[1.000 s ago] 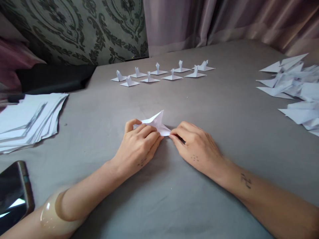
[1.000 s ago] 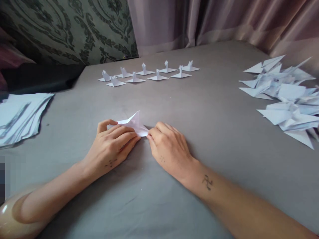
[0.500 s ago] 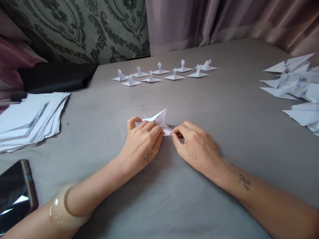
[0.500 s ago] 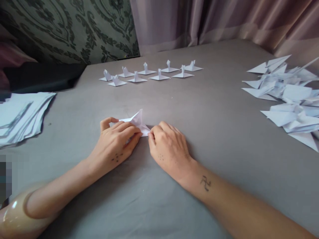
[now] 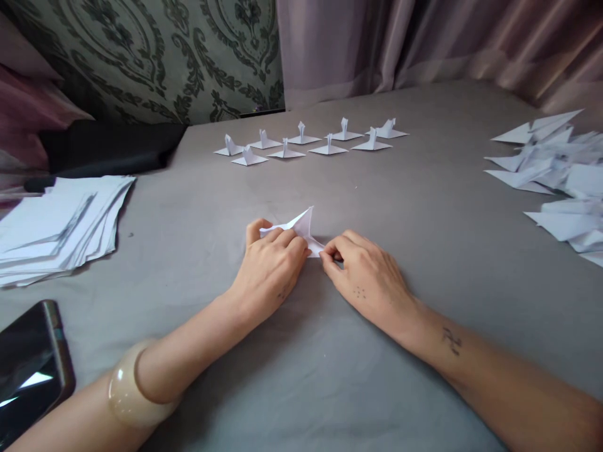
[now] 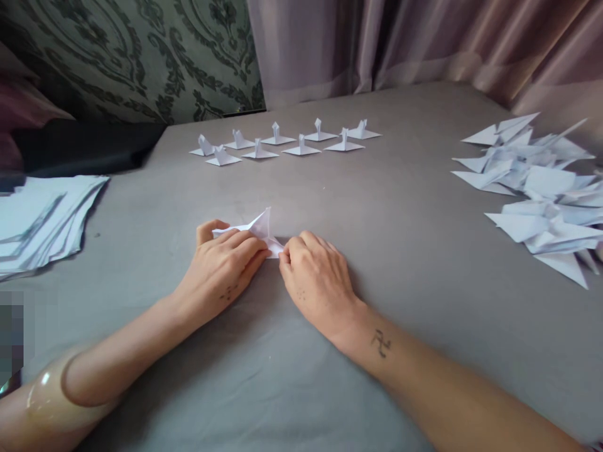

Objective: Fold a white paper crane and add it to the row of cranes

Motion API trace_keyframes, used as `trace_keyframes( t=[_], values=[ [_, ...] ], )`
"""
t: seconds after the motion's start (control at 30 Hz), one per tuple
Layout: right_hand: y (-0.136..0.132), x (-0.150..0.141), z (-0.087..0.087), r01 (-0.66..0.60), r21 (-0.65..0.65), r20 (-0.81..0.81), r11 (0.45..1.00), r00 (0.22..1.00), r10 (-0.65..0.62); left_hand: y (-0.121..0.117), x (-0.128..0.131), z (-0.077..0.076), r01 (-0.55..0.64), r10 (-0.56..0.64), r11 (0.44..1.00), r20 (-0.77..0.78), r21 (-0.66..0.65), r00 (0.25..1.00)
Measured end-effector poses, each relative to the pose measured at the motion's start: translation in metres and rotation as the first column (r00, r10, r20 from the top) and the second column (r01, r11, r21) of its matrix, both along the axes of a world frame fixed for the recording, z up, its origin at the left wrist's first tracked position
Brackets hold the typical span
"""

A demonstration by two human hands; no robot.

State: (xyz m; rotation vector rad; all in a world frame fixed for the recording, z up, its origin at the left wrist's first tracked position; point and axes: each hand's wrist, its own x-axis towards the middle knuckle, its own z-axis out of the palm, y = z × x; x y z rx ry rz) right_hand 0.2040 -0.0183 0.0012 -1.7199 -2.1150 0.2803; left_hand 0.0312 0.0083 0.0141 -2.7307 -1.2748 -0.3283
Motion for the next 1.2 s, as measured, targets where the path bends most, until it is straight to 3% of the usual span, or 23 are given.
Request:
trace_keyframes(
  t=[0.47, 0.6, 0.73, 0.83, 0.97, 1.2],
  values=[
    [0.013, 0.036, 0.002, -0.003, -0.270, -0.301, 0.963, 0.950, -0.081, 0.002, -0.002, -0.003, 0.022, -0.022, 1.000, 0.001, -0.010, 1.000],
    [0.008, 0.037, 0.001, 0.018, -0.201, -0.340, 0.979, 0.936, -0.087, 0.001, -0.003, -0.003, 0.029, -0.029, 1.000, 0.012, -0.010, 1.000],
    [-0.002, 0.027, 0.000, -0.142, -0.019, -0.221, 0.990, 0.966, 0.135, 0.001, -0.003, -0.001, 0.032, -0.031, 0.999, 0.016, -0.010, 0.999],
    [-0.008, 0.019, 0.000, -0.249, 0.021, -0.021, 0.968, 0.968, 0.249, 0.001, -0.003, -0.002, 0.029, -0.028, 1.000, 0.018, -0.006, 0.999],
    [-0.012, 0.015, 0.006, -0.292, 0.002, 0.188, 0.957, 0.940, 0.286, 0.000, -0.003, -0.004, 0.023, -0.023, 1.000, 0.016, 0.010, 1.000],
    [-0.019, 0.012, 0.017, -0.286, -0.005, 0.328, 0.958, 0.905, 0.272, 0.000, -0.004, -0.004, 0.017, -0.017, 1.000, 0.011, -0.004, 1.000]
  ],
)
